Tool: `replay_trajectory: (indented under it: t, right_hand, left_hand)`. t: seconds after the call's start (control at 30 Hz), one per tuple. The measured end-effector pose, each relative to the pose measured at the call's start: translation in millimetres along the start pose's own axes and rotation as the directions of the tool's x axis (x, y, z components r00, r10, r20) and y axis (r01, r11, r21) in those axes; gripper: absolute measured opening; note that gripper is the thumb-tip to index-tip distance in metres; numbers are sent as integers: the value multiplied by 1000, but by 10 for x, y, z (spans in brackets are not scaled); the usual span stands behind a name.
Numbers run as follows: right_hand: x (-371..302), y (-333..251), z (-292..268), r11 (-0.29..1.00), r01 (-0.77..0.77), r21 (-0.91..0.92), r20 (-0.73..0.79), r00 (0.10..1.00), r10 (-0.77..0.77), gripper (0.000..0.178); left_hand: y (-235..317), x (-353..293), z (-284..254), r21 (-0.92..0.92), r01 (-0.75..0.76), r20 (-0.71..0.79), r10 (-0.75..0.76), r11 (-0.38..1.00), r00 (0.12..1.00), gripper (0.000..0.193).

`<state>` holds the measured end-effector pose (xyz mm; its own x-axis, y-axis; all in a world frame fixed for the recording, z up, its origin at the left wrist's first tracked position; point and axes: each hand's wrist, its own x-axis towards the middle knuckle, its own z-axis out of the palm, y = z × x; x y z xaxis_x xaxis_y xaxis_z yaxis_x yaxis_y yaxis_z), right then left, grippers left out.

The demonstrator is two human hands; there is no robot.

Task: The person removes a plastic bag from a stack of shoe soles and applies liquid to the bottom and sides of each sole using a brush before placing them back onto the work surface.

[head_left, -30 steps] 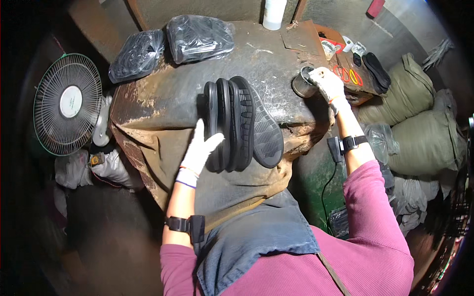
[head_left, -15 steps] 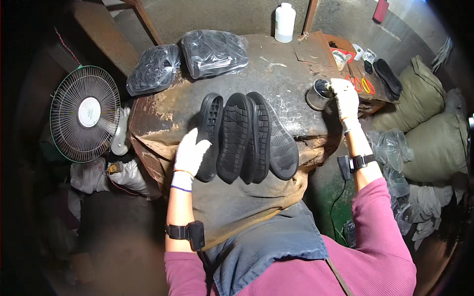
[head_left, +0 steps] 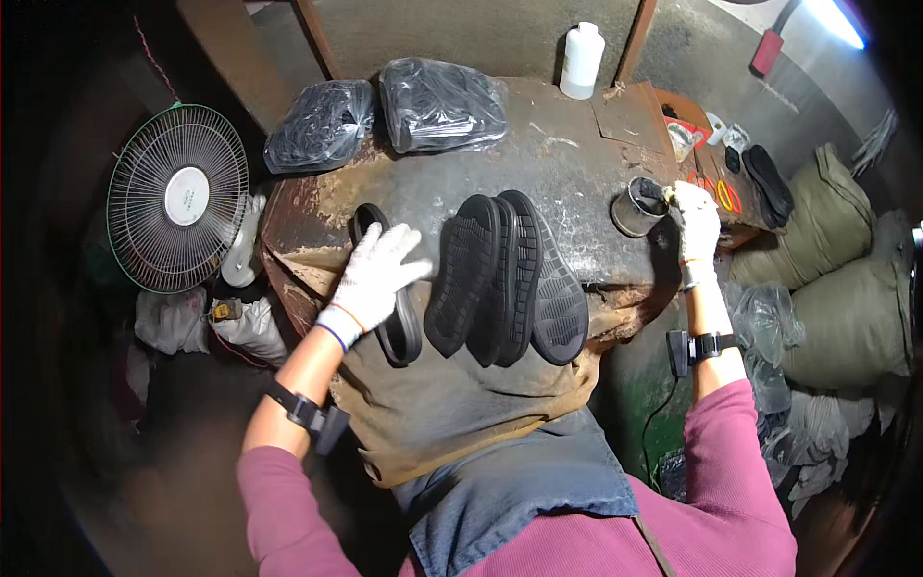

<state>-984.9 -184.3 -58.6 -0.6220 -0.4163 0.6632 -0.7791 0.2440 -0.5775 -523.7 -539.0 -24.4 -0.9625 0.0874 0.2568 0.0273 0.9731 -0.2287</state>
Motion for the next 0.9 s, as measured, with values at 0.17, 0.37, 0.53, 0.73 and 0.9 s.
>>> replay_trajectory:
  t: [0.17, 0.37, 0.53, 0.73, 0.9]
  right_hand:
    - [-89, 194, -173, 975, -161, 156, -98, 979, 177, 28]
    - [54, -82, -117, 670, -325, 667, -117, 843, 525, 27]
    - [158, -130, 47, 661, -277, 698, -121, 863, 490, 27]
    - [131, -172, -108, 328, -227, 917, 37, 866, 498, 21]
    - [-13, -1277, 215, 833, -238, 500, 69, 969, 235, 33]
  left_hand:
    - [509, -56, 348, -88, 906, -76, -910, 414, 408, 101]
    - [952, -397, 767, -50, 927, -25, -928, 372, 372, 59]
    - [823, -545, 737, -694, 714, 62, -980, 93, 189, 42]
    - [797, -15, -96, -731, -137, 523, -678, -669, 517, 43]
    - [879, 203, -172, -170, -253, 445, -303, -953, 843, 79]
